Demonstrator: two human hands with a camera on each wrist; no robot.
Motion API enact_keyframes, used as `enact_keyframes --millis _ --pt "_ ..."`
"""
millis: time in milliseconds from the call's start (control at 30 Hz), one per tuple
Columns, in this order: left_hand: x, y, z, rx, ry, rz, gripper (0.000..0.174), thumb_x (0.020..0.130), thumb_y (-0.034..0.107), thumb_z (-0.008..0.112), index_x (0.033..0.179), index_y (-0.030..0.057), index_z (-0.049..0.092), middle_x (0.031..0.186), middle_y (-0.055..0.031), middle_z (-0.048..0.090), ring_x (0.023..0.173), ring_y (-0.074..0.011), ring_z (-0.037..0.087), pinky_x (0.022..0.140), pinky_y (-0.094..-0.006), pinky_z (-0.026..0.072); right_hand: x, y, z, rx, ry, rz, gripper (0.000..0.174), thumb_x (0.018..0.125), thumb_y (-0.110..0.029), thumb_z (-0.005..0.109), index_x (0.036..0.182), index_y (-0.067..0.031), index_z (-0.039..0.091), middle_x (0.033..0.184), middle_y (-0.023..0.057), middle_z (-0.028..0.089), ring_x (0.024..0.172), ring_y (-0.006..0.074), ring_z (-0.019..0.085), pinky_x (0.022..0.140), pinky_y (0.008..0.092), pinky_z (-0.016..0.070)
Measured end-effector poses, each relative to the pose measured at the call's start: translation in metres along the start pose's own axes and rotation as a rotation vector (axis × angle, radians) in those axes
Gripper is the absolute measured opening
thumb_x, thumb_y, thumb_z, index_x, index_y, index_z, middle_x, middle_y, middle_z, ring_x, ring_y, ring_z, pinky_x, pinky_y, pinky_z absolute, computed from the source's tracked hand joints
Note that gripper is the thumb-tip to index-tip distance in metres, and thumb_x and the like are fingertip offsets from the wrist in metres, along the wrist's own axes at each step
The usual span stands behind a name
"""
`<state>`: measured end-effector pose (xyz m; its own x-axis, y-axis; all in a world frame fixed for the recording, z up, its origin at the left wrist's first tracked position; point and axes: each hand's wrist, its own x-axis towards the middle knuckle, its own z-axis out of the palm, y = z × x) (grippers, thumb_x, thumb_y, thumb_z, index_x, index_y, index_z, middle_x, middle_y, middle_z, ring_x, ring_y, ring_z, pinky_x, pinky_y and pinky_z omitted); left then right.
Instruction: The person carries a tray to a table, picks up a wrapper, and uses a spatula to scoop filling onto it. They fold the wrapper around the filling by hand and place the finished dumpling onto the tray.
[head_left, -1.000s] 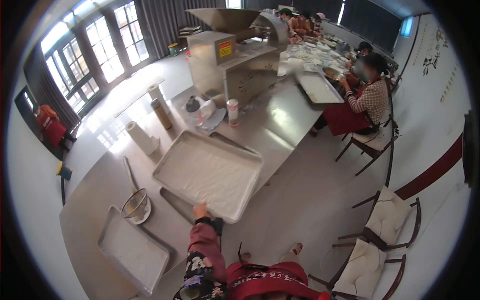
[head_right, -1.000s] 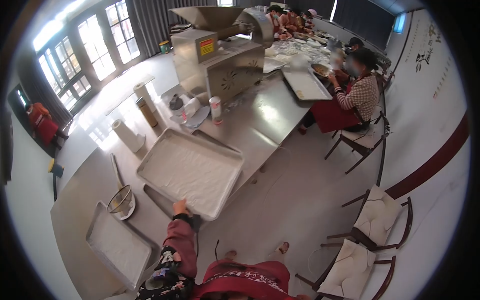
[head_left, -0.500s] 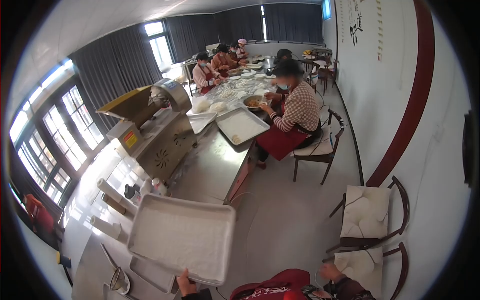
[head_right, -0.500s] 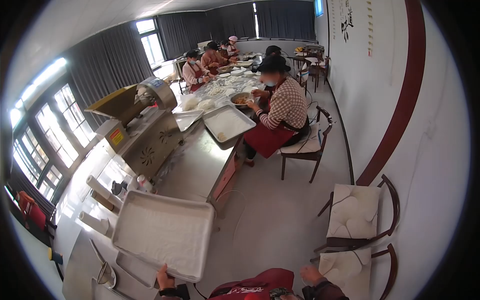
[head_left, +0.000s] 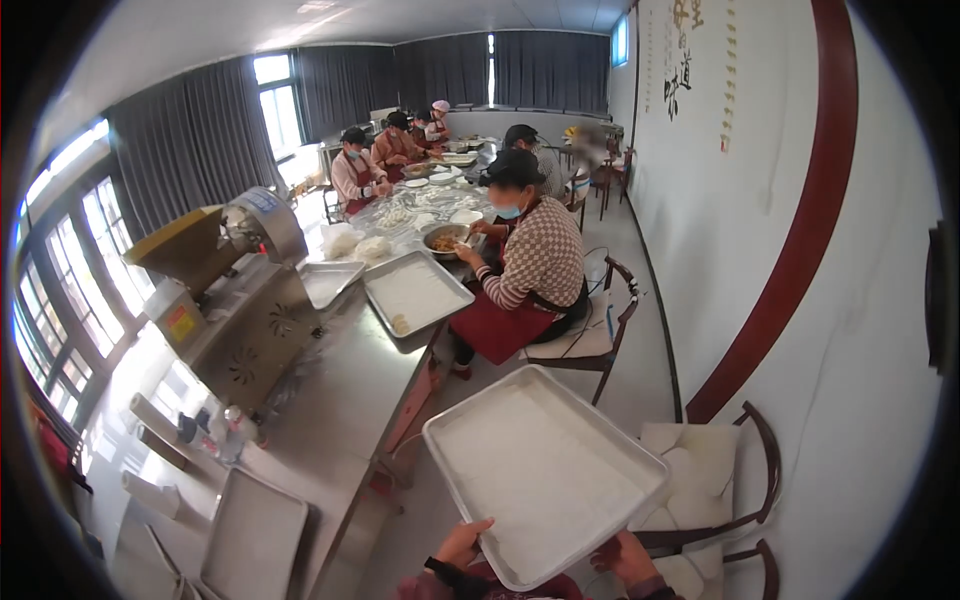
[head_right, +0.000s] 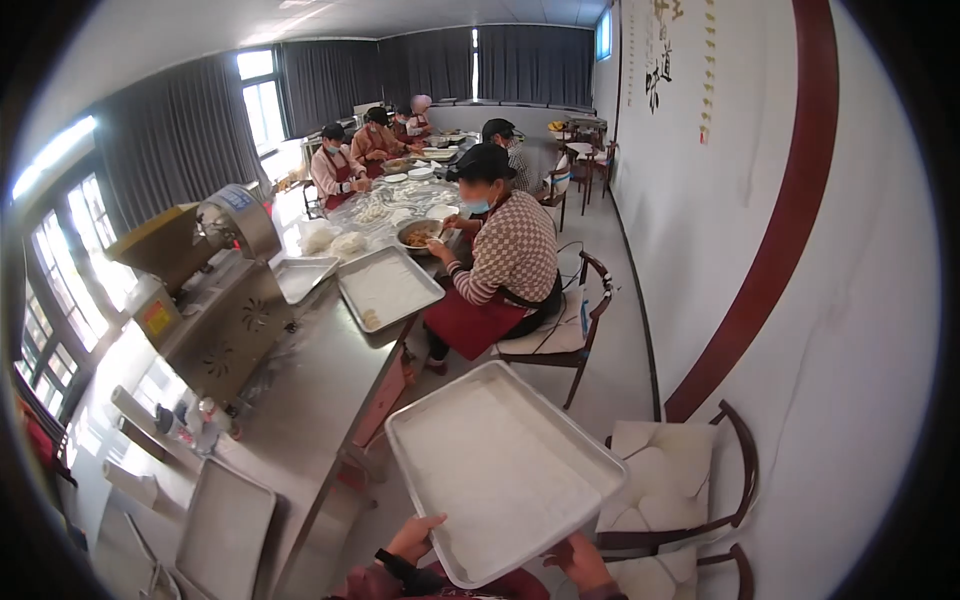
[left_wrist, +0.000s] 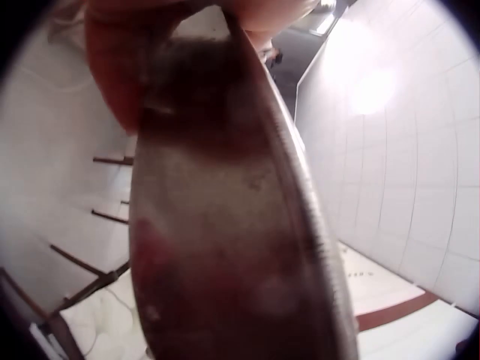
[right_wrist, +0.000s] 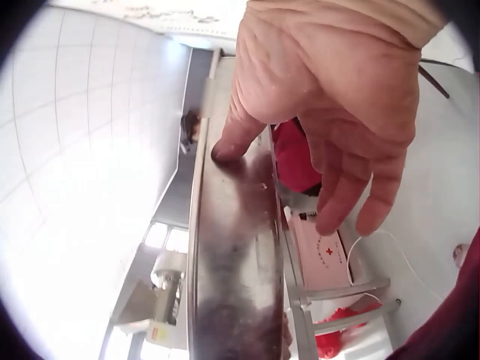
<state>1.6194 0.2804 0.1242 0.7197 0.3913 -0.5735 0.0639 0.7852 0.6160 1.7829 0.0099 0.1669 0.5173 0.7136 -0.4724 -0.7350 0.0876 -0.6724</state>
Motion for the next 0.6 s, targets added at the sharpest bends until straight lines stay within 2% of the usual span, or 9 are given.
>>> enact_keyframes --millis 67,133,167,200,267,333,367,467,600 --pt "0.046 -0.002 0.022 0.133 -0.138 -0.14 0.034 0.085 0.019 0.064 0.109 -0.0033 0.056 0.093 -0.0092 0.064 0.081 -0.0199 0.064 0.074 -0.0352 0.0533 0.002 -0.018 -0.01 0.023 0.093 -0.017 0.03 0.09 -0.028 0.05 0.111 -0.0065 0.054 0.094 0.0122 0.062 0.072 0.0248 0.059 0.061 0.0382 0.0467" --pt "0.082 0.002 0.053 0.188 -0.179 -0.156 0.036 0.085 0.024 0.065 0.109 -0.0015 0.058 0.092 -0.0074 0.065 0.08 -0.0167 0.063 0.073 -0.0326 0.0526 -0.012 -0.042 0.01 -0.588 0.172 -0.418 0.037 0.086 -0.025 0.053 0.116 -0.0034 0.049 0.105 0.0111 0.06 0.072 0.0213 0.059 0.061 0.0349 0.0475" --pt "0.099 0.014 0.073 0.232 -0.237 -0.202 0.036 0.085 0.025 0.065 0.109 -0.0011 0.058 0.093 -0.0073 0.065 0.08 -0.0163 0.063 0.073 -0.0311 0.0521 0.008 -0.031 -0.061 -0.305 0.352 -0.102 0.051 0.082 -0.023 0.065 0.123 -0.002 0.043 0.115 0.0198 0.056 0.095 0.0295 0.057 0.1 0.0434 0.0347" --pt "0.114 0.022 0.092 0.278 -0.298 -0.252 0.037 0.085 0.026 0.064 0.11 -0.0007 0.058 0.093 -0.0073 0.065 0.08 -0.0158 0.063 0.072 -0.0295 0.0516 0.009 -0.044 -0.05 -0.31 0.37 -0.113 0.051 0.082 -0.023 0.065 0.123 -0.002 0.043 0.115 0.0198 0.056 0.095 0.0295 0.057 0.1 0.0434 0.0347" --pt "0.149 0.033 0.122 0.291 -0.339 -0.248 0.033 0.084 0.028 0.066 0.102 0.0014 0.06 0.084 -0.0036 0.063 0.069 -0.0121 0.058 0.061 -0.0259 0.0471 0.0 -0.074 0.005 -0.177 0.489 -0.549 0.04 0.087 -0.021 0.059 0.118 0.0011 0.047 0.094 0.0191 0.06 0.089 0.0231 0.059 0.07 0.0334 0.0506" --pt "0.188 0.05 0.144 0.559 -0.425 -0.275 0.03 0.082 0.031 0.069 0.093 0.0041 0.059 0.075 0.0004 0.056 0.059 -0.0087 0.049 0.053 -0.0235 0.0388 0.015 -0.083 -0.006 -1.012 0.697 -0.789 0.044 0.086 -0.016 0.059 0.121 0.0043 0.043 0.097 0.0202 0.06 0.091 0.0252 0.059 0.071 0.0357 0.0502" --pt "0.203 0.057 0.159 0.501 -0.452 -0.26 0.03 0.08 0.031 0.071 0.088 0.0062 0.056 0.068 0.003 0.049 0.053 -0.0071 0.04 0.049 -0.0237 0.0324 0.03 -0.093 -0.012 -1.02 0.696 -0.785 0.044 0.086 -0.016 0.059 0.121 0.0043 0.043 0.097 0.0202 0.06 0.091 0.0252 0.059 0.071 0.0357 0.0502" --pt "0.239 0.08 0.206 0.616 -0.499 -0.205 0.035 0.079 0.03 0.071 0.097 0.0042 0.056 0.074 0.0017 0.053 0.059 -0.0073 0.045 0.051 -0.0235 0.0351 0.043 -0.12 -0.016 -0.903 0.716 -0.524 0.045 0.083 -0.015 0.061 0.12 0.0052 0.044 0.098 0.0208 0.061 0.091 0.0272 0.059 0.074 0.0375 0.0492" --pt "0.274 0.109 0.274 0.6 -0.625 -0.14 0.06 0.08 0.031 0.07 0.123 -0.0028 0.047 0.103 -0.0074 0.059 0.087 -0.0144 0.057 0.073 -0.0272 0.0462 0.079 -0.139 -0.023 -0.634 0.762 -0.287 0.047 0.079 -0.013 0.064 0.118 0.0063 0.046 0.1 0.0217 0.061 0.092 0.03 0.059 0.078 0.0399 0.0479"
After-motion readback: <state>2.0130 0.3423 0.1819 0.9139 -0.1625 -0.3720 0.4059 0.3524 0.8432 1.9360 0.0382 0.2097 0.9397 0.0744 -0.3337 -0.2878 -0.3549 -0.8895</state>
